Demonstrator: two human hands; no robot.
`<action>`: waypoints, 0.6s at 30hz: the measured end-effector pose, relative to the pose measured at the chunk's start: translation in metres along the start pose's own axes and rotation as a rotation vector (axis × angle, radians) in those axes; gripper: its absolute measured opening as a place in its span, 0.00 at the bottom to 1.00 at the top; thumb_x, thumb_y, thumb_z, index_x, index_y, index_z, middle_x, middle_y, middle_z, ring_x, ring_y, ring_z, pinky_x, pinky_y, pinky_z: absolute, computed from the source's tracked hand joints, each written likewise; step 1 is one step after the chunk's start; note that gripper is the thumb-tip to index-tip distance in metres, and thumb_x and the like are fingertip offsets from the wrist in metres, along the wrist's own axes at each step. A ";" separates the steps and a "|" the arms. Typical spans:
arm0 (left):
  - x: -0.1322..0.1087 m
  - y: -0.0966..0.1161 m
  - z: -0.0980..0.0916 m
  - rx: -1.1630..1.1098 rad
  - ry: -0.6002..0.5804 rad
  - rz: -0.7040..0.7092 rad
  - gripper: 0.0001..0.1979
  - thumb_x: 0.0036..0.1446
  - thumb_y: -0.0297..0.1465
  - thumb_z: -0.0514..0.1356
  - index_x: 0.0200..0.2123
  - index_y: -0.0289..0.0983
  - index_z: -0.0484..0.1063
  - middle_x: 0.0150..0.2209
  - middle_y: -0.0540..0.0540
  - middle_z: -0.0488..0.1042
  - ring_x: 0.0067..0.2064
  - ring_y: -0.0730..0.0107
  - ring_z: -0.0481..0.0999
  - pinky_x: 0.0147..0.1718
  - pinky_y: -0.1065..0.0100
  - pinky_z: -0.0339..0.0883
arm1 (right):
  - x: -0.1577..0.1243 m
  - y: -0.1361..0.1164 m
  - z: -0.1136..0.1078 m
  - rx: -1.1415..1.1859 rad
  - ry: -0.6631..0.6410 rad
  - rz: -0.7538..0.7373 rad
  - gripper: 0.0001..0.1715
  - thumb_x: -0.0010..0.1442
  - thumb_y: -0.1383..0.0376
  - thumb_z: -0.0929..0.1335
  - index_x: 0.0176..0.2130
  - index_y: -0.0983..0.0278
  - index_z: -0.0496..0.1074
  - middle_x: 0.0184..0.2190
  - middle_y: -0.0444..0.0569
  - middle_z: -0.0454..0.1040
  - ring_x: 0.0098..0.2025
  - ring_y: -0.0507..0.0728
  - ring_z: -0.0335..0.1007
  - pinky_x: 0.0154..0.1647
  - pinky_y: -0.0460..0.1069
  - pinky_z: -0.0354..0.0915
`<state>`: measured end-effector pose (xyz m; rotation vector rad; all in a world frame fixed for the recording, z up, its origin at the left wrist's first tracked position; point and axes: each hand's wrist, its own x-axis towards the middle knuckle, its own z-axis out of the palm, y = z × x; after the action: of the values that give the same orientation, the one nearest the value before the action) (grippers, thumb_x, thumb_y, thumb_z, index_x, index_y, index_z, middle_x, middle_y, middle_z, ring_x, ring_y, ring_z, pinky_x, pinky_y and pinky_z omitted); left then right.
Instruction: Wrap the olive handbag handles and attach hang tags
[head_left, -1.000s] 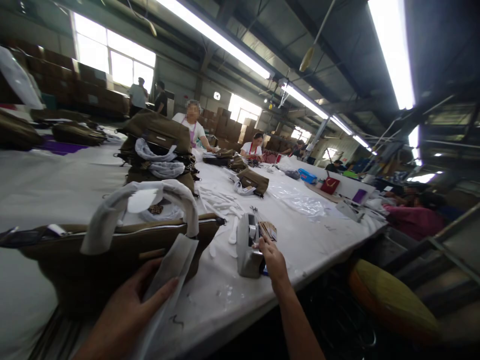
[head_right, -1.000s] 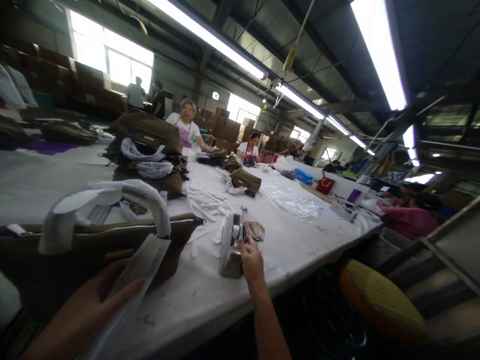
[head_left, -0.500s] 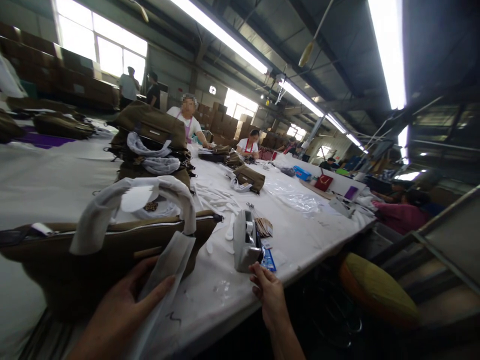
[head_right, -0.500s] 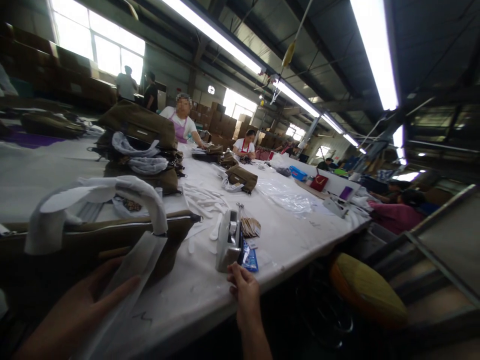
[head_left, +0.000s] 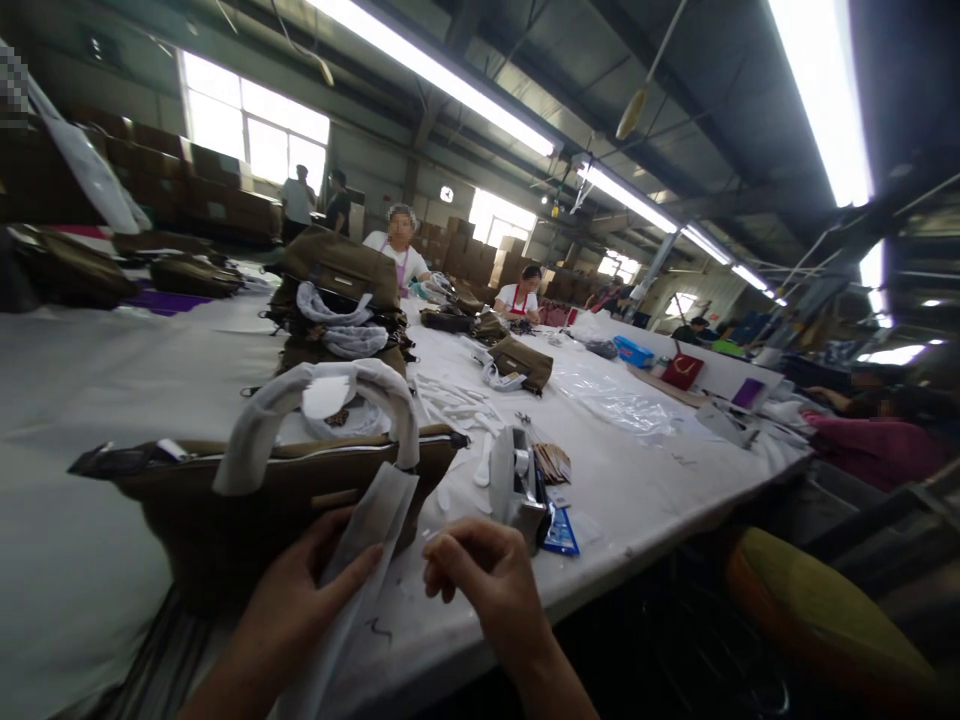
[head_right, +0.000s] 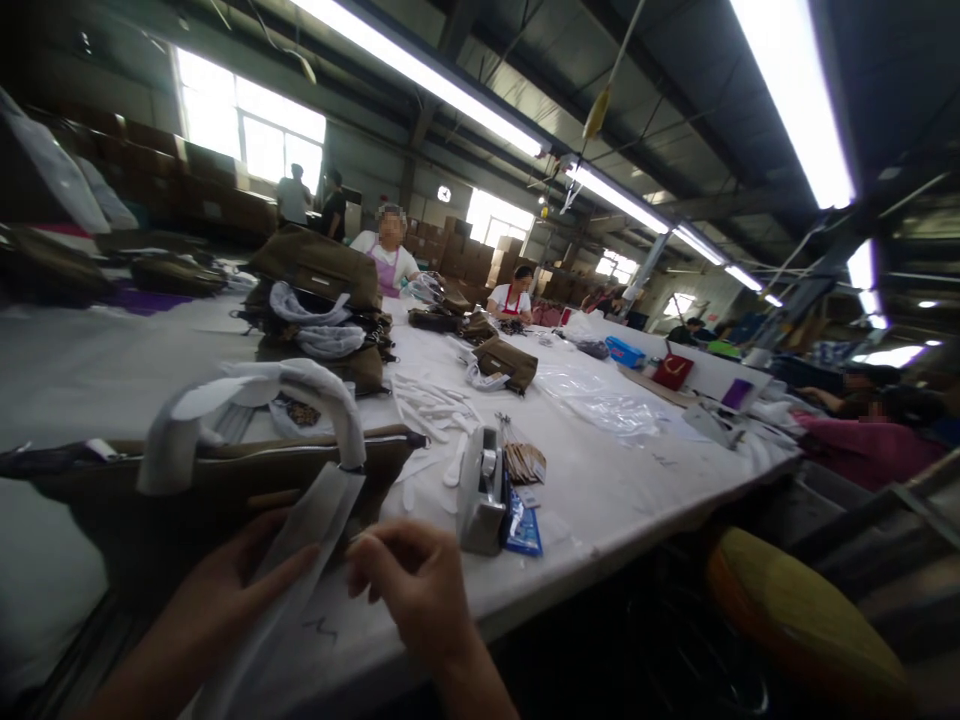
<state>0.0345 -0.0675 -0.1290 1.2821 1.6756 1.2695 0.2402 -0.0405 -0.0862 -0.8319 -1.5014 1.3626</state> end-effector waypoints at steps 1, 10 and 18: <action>0.000 0.000 0.000 -0.004 -0.008 0.005 0.24 0.54 0.45 0.67 0.50 0.39 0.76 0.49 0.41 0.84 0.54 0.46 0.82 0.53 0.58 0.77 | 0.010 -0.003 0.010 -0.011 -0.041 -0.010 0.19 0.61 0.51 0.74 0.32 0.65 0.81 0.22 0.46 0.77 0.23 0.52 0.70 0.25 0.46 0.63; -0.005 0.004 0.002 -0.132 -0.012 0.043 0.21 0.56 0.43 0.65 0.50 0.40 0.79 0.49 0.44 0.84 0.54 0.49 0.82 0.55 0.59 0.75 | 0.059 0.006 0.026 -0.530 0.079 0.009 0.20 0.61 0.54 0.71 0.23 0.62 0.77 0.15 0.43 0.72 0.17 0.53 0.66 0.20 0.46 0.57; -0.006 0.000 0.000 -0.253 -0.035 -0.044 0.24 0.54 0.45 0.68 0.51 0.40 0.78 0.52 0.43 0.83 0.56 0.48 0.80 0.56 0.58 0.74 | 0.059 0.015 0.014 -0.654 0.151 0.007 0.30 0.53 0.43 0.76 0.17 0.61 0.71 0.13 0.47 0.69 0.18 0.54 0.64 0.21 0.47 0.51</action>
<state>0.0366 -0.0736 -0.1294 1.1033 1.4575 1.3750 0.2051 0.0109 -0.0896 -1.3067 -1.8434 0.7790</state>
